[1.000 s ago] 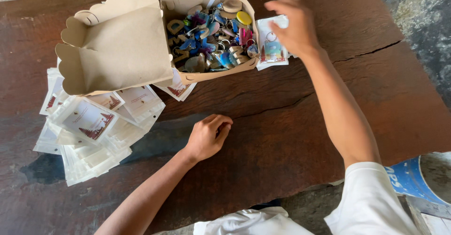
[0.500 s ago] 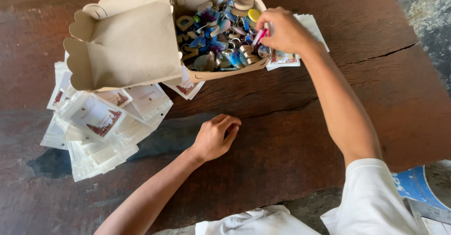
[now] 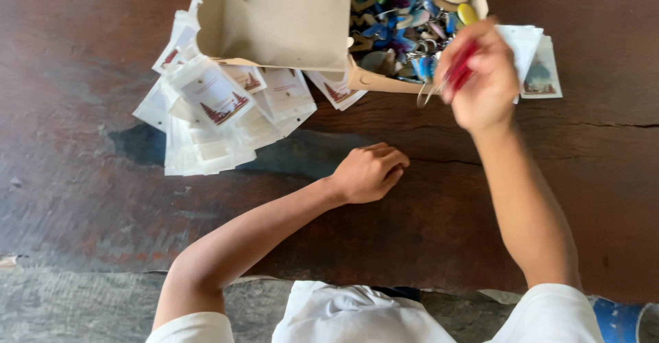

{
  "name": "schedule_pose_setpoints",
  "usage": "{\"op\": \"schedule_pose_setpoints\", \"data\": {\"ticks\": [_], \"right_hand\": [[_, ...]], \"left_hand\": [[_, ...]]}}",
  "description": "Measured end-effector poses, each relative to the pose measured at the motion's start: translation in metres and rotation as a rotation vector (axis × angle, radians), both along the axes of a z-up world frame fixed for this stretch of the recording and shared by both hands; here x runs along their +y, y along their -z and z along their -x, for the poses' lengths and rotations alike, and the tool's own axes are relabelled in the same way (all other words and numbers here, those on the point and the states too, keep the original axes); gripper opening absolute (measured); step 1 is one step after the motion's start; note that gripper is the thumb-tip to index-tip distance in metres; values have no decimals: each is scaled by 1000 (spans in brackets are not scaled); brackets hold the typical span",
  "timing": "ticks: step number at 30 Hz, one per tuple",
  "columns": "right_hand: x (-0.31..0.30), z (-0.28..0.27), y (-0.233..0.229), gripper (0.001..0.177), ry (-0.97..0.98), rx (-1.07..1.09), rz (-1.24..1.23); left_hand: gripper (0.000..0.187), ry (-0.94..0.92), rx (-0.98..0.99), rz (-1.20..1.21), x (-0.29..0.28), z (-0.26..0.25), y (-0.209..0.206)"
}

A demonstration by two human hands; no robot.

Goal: The person picks up small keychains from a cardboard box one at a time and puts each into a small plastic bag by hand before placing the bag on a wooden table.

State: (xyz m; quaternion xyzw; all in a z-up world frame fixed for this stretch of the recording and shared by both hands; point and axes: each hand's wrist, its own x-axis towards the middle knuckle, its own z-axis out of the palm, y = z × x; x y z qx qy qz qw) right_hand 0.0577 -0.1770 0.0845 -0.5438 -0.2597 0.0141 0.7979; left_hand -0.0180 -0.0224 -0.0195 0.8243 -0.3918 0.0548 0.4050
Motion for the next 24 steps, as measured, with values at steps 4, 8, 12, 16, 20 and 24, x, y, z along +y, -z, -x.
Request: {"op": "schedule_pose_setpoints", "data": {"ticks": [4,8,12,16,20,24], "right_hand": [[54,7,58,15,263,86,438],[113,22,50,32,125,-350,929],[136,16,48,41,-6,-589,1306],[137,-12,82,32,59,-707,1391],[123,-20,96,17,133,-899,1283],[101,0,80,22,216,-1008,1028]], "left_hand": [[13,-66,-247,39,-1,4,3],[16,-71,-205,-27,-10,-1,40],[17,-79,-67,-44,-6,0,36],[17,-105,56,-54,-2,1,20],[19,-89,-40,-126,-1,-1,21],[19,-49,-105,-38,0,-5,17]]}}
